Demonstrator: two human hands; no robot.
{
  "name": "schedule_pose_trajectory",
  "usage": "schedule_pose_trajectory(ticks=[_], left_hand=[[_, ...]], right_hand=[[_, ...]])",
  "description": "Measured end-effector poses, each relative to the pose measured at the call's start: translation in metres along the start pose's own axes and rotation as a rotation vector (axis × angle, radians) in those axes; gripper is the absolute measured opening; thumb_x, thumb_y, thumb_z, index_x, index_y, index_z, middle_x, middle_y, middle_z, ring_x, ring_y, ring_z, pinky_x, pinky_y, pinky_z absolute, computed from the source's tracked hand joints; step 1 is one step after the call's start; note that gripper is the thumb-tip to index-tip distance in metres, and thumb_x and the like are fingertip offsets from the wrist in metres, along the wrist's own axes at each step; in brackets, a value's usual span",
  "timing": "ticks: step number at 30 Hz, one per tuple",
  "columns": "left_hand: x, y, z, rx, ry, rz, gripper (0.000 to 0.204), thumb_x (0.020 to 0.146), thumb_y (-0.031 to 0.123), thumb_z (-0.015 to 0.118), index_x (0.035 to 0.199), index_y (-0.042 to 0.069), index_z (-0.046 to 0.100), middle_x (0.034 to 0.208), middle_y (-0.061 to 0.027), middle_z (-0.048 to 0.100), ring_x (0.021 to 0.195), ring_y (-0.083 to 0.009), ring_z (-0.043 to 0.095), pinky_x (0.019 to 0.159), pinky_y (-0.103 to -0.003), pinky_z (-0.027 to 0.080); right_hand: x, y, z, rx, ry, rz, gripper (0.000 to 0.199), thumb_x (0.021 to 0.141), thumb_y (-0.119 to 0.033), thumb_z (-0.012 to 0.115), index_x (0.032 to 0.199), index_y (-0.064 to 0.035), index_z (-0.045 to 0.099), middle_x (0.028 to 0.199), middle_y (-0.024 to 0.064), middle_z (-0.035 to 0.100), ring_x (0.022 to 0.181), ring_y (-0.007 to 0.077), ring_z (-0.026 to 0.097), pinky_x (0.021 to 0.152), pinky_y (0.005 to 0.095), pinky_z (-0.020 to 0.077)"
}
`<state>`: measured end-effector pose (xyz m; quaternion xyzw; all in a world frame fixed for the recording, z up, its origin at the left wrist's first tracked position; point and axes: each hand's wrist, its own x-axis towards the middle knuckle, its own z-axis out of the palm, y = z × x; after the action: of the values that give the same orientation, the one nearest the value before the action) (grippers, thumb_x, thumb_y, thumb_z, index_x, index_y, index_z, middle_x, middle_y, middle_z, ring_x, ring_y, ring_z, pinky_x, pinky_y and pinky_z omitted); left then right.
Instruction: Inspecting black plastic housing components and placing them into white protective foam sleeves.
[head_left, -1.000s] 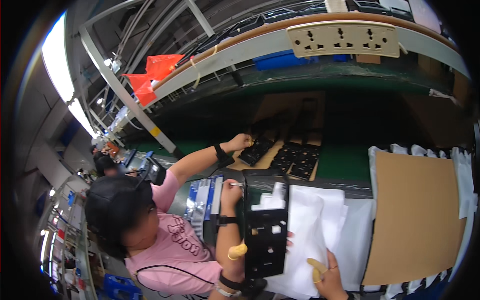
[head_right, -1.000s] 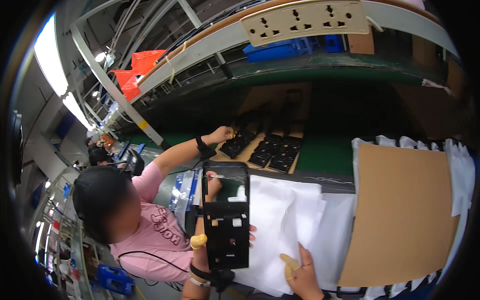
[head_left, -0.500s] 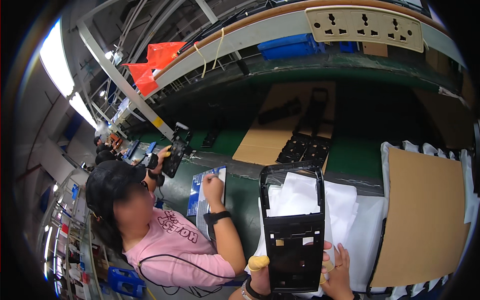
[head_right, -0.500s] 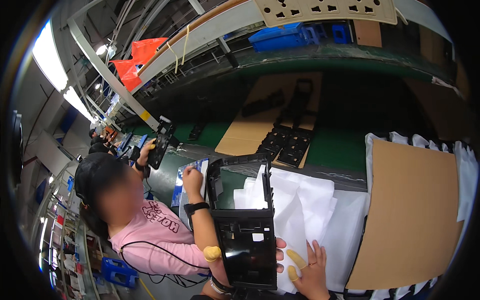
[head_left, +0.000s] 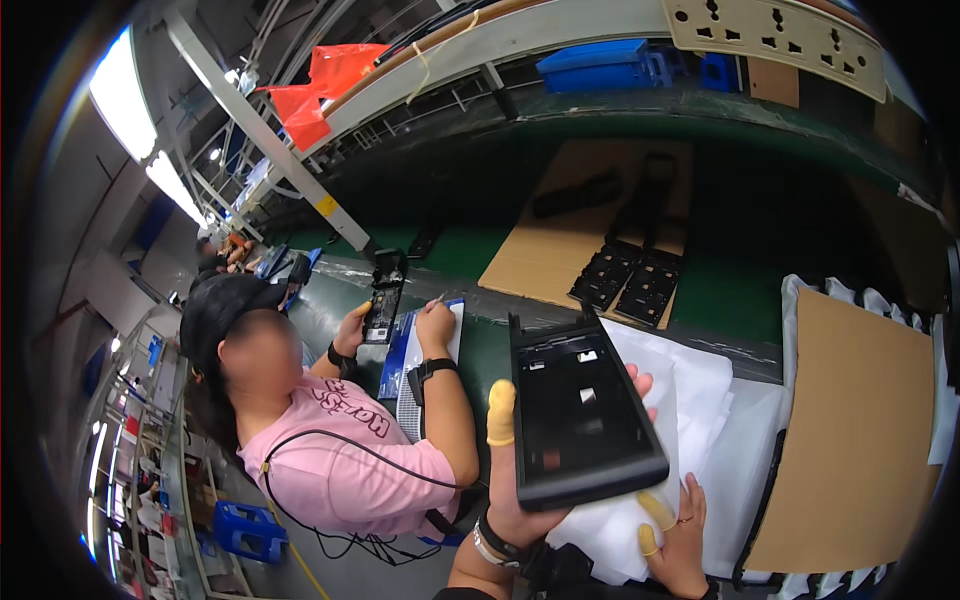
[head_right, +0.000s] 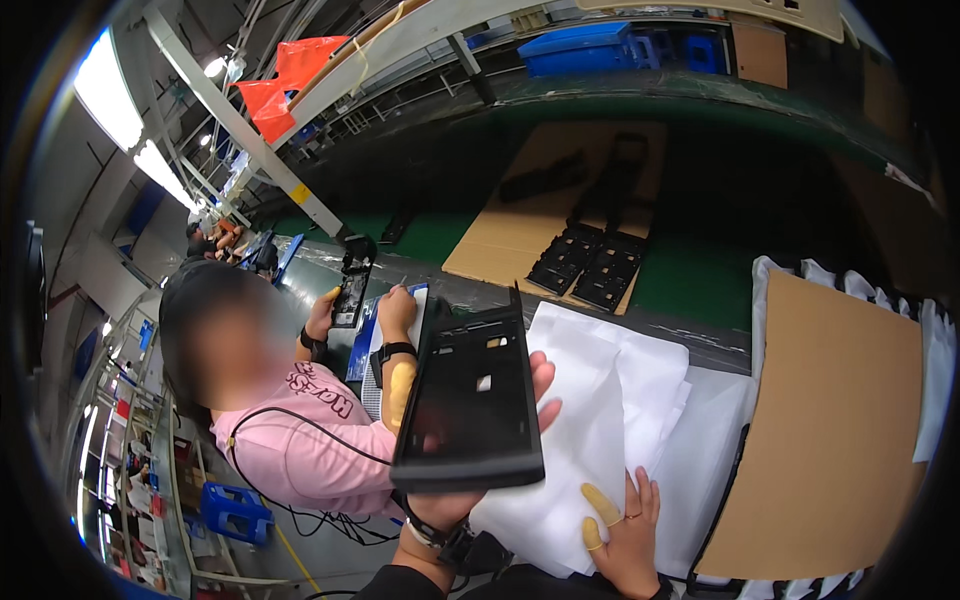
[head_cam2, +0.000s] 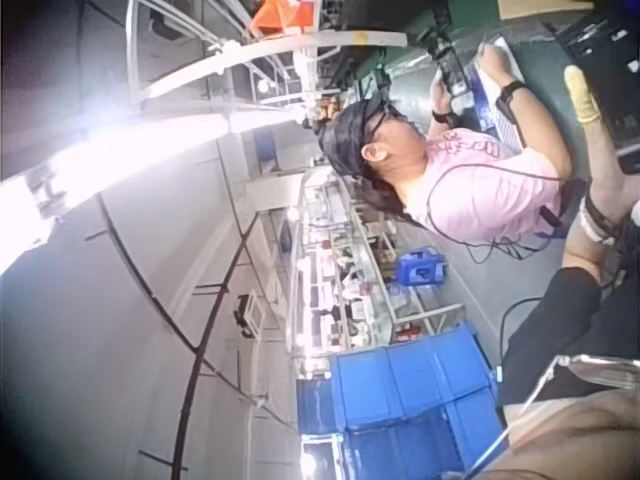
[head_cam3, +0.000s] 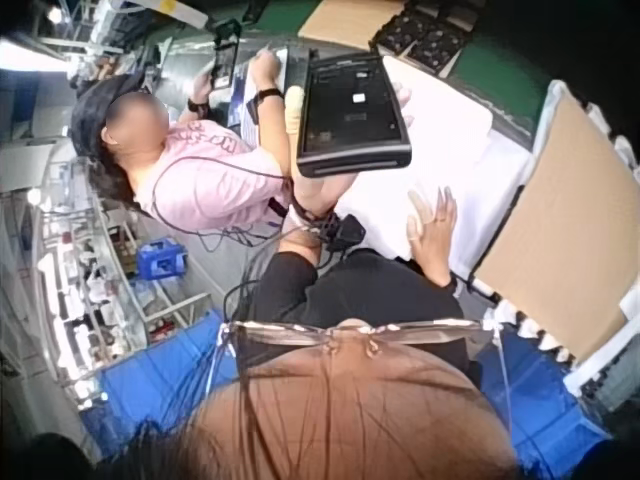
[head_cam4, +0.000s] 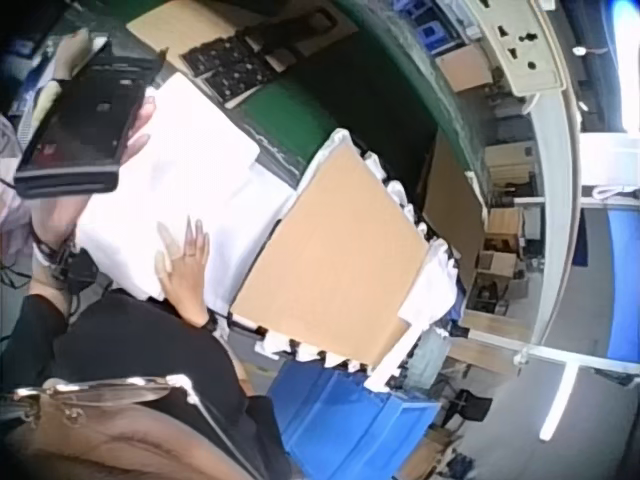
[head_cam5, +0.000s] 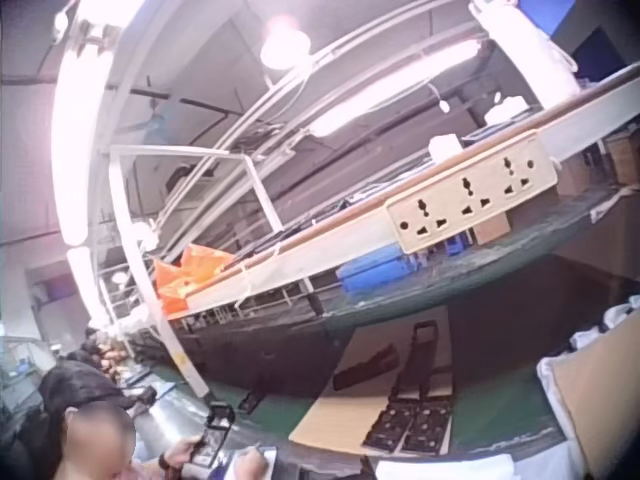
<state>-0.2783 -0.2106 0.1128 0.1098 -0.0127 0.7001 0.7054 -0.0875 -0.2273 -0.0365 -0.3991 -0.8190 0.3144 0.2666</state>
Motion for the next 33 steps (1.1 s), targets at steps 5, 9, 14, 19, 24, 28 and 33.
schedule_pose_trajectory(ticks=[5,9,14,19,24,28,33], left_hand=[[0.009,0.007,-0.006,0.484,0.172,0.084,0.075,0.089,0.063,0.024,0.139,0.007,0.028,0.137,-0.0199,0.036,0.13,-0.0312,0.033,0.104,-0.046,0.032],[0.009,0.007,-0.007,0.534,0.112,0.064,0.074,0.089,0.062,0.024,0.138,0.007,0.029,0.136,-0.0201,0.036,0.13,-0.0314,0.032,0.104,-0.046,0.033],[-0.007,0.021,-0.011,0.598,0.215,-0.244,0.069,0.085,0.053,0.051,0.132,0.005,0.035,0.133,-0.0248,0.036,0.123,-0.0331,0.04,0.1,-0.044,0.037],[-0.006,0.019,-0.036,2.662,0.182,0.267,0.062,0.057,0.021,0.081,0.113,0.011,0.056,0.107,-0.0154,0.04,0.098,-0.0306,0.049,0.085,-0.036,0.044],[-0.014,0.025,-0.045,2.386,0.357,0.363,0.063,0.058,0.019,0.08,0.114,0.011,0.055,0.111,-0.0148,0.037,0.095,-0.0291,0.05,0.086,-0.036,0.044],[-0.016,0.025,-0.051,2.383,0.363,0.392,0.065,0.058,0.019,0.081,0.116,0.009,0.054,0.112,-0.0144,0.036,0.096,-0.0276,0.05,0.087,-0.035,0.043],[-0.008,0.026,-0.053,2.276,0.317,0.296,0.067,0.06,0.02,0.082,0.119,0.009,0.051,0.111,-0.0112,0.039,0.097,-0.024,0.049,0.088,-0.034,0.043]], right_hand=[[-0.001,0.0,0.005,-0.017,-0.002,0.01,0.037,0.078,-0.029,0.056,0.113,-0.0181,0.062,0.133,0.0178,0.037,0.127,0.04,0.026,0.105,0.0552,0.0179],[-0.001,-0.002,0.003,-0.016,-0.002,0.01,0.037,0.078,-0.029,0.056,0.113,-0.0181,0.062,0.133,0.0184,0.037,0.127,0.0402,0.026,0.104,0.0555,0.018],[-0.002,-0.006,0.001,-0.05,0.032,-0.029,0.036,0.081,-0.024,0.054,0.116,-0.0162,0.059,0.134,0.0199,0.034,0.126,0.041,0.027,0.104,0.0538,0.0205],[-0.001,-0.004,0.001,-0.074,0.056,-0.073,0.038,0.083,-0.02,0.052,0.12,-0.0137,0.056,0.136,0.0212,0.031,0.125,0.0424,0.027,0.103,0.0514,0.0233],[-0.003,-0.003,0.001,-0.062,0.068,-0.099,0.04,0.083,-0.021,0.051,0.122,-0.014,0.055,0.136,0.0215,0.031,0.125,0.0428,0.027,0.103,0.0518,0.0229],[-0.004,-0.001,0.003,-0.051,0.057,-0.1,0.041,0.082,-0.022,0.051,0.123,-0.0141,0.054,0.137,0.0217,0.03,0.126,0.0429,0.026,0.104,0.0523,0.0223],[-0.006,0.001,0.003,-0.066,0.045,-0.06,0.042,0.08,-0.026,0.054,0.12,-0.0127,0.056,0.134,0.0213,0.035,0.127,0.0406,0.027,0.104,0.0539,0.021]])
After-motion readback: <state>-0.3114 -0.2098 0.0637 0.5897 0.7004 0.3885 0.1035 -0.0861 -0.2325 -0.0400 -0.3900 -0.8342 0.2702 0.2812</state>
